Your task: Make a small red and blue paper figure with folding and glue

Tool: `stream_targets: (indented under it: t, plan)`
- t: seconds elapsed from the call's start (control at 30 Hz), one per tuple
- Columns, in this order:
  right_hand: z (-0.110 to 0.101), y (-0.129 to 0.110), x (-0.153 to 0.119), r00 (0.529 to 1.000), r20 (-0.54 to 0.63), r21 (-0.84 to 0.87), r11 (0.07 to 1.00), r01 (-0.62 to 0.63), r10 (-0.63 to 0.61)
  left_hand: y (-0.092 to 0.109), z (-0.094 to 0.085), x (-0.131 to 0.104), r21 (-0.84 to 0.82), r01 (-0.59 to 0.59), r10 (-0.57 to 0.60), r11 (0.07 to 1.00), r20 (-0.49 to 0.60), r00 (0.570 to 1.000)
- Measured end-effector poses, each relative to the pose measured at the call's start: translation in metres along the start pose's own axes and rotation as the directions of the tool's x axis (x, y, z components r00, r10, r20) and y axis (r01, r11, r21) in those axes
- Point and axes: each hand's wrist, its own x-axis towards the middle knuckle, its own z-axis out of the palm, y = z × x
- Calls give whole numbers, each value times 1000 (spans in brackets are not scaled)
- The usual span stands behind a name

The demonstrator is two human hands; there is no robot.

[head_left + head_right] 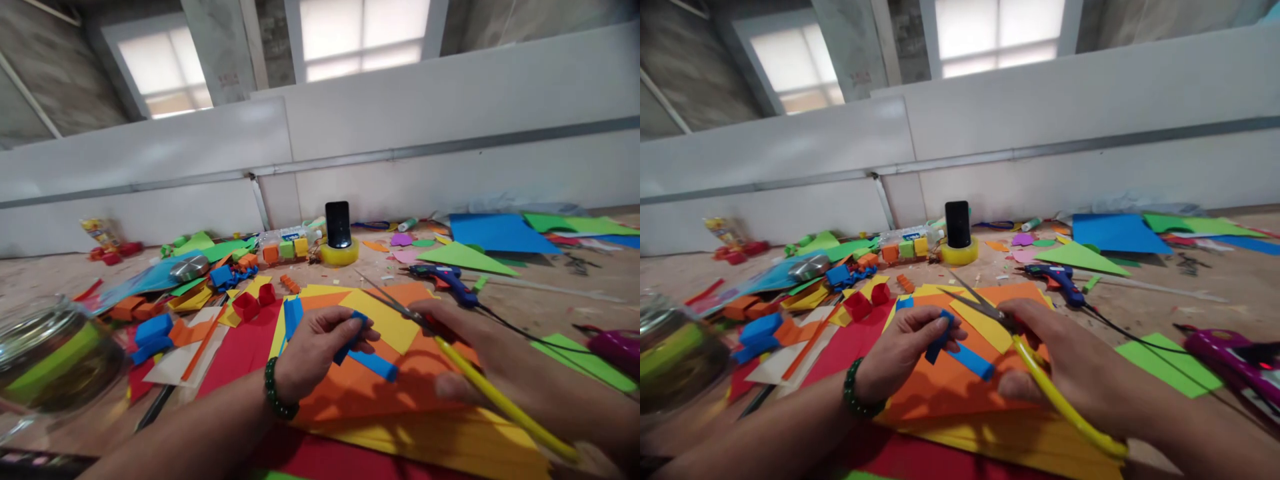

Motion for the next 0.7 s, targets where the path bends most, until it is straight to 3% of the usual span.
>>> stream_targets:
  t: [0.17,0.27,0.7]
  plan:
    - [2,-11,-3,991,79,-179,977,119,-106,-1,2,0,31,-18,18,999,13,1000]
    - [6,-8,-7,986,84,-190,969,158,-145,-1,1,-1,78,-19,16,997,31,999]
    - [1,-15,-7,985,109,-205,966,155,-135,-5,2,-3,40,-5,2,999,72,997]
